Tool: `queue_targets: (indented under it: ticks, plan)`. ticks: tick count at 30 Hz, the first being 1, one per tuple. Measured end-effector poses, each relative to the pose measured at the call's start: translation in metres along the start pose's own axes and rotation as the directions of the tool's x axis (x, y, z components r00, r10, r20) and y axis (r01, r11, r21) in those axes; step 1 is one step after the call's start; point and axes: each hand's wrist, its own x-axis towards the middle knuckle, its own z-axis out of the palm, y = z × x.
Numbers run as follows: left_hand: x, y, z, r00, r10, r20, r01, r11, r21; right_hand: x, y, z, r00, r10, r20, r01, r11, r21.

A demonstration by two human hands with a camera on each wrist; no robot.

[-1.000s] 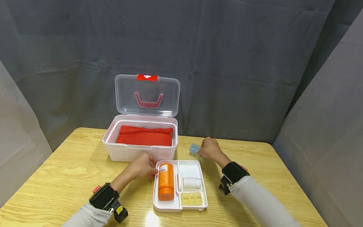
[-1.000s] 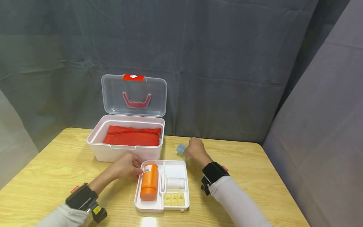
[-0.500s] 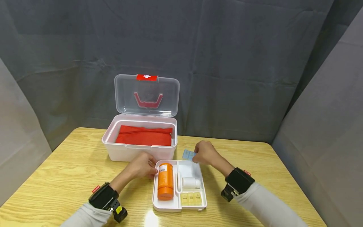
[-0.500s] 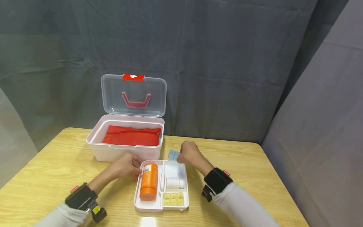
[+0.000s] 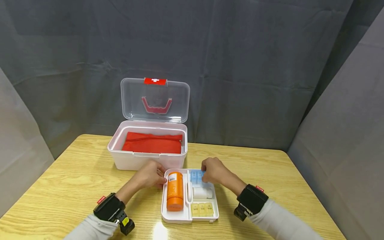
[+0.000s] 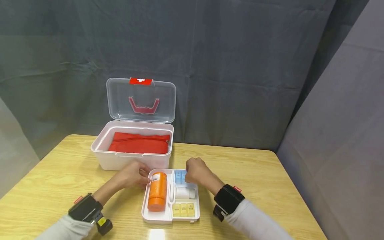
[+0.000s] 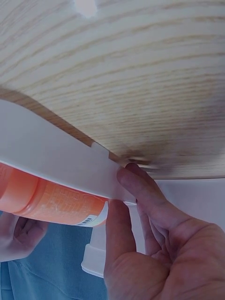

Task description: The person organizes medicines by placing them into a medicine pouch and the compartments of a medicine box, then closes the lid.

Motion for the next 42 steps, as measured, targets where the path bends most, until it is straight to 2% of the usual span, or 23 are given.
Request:
queue_targets:
  ticks: [5,9,15,21,35,39,42]
  plan:
    - [0.0,0.0,0.0,1.0,-0.004,-0.002,0.004,1.0,-0.008,-0.002,0.0,0.003,1.0,-0.019,-0.019,0.019,1.0,-0.012]
    - [-0.001,0.0,0.0,1.0,0.0,0.005,0.0,1.0,-0.016,-0.003,-0.001,0.004,1.0,-0.004,-0.017,0.004,1.0,-0.016]
    - [-0.001,0.0,-0.001,1.0,0.007,-0.002,-0.007,1.0,-0.002,-0.003,-0.001,0.006,1.0,-0.003,-0.027,0.002,1.0,-0.019]
    - [-0.001,0.001,0.001,1.0,-0.017,-0.023,0.018,0.999,0.031,-0.004,0.001,0.009,0.999,-0.005,-0.038,0.005,1.0,-0.008]
    - [-0.001,0.001,0.001,0.999,-0.036,-0.013,0.036,0.999,0.005,-0.011,0.009,0.005,0.996,-0.012,-0.091,0.017,0.998,0.058]
    - [-0.001,0.0,0.001,0.999,-0.039,-0.012,0.039,0.999,-0.003,-0.014,0.016,0.004,0.99,0.016,-0.142,0.0,0.994,0.109]
    - [0.0,0.0,0.001,0.999,-0.041,-0.014,0.041,0.999,-0.004,-0.018,0.024,0.005,0.99,0.062,-0.128,-0.04,0.985,0.17]
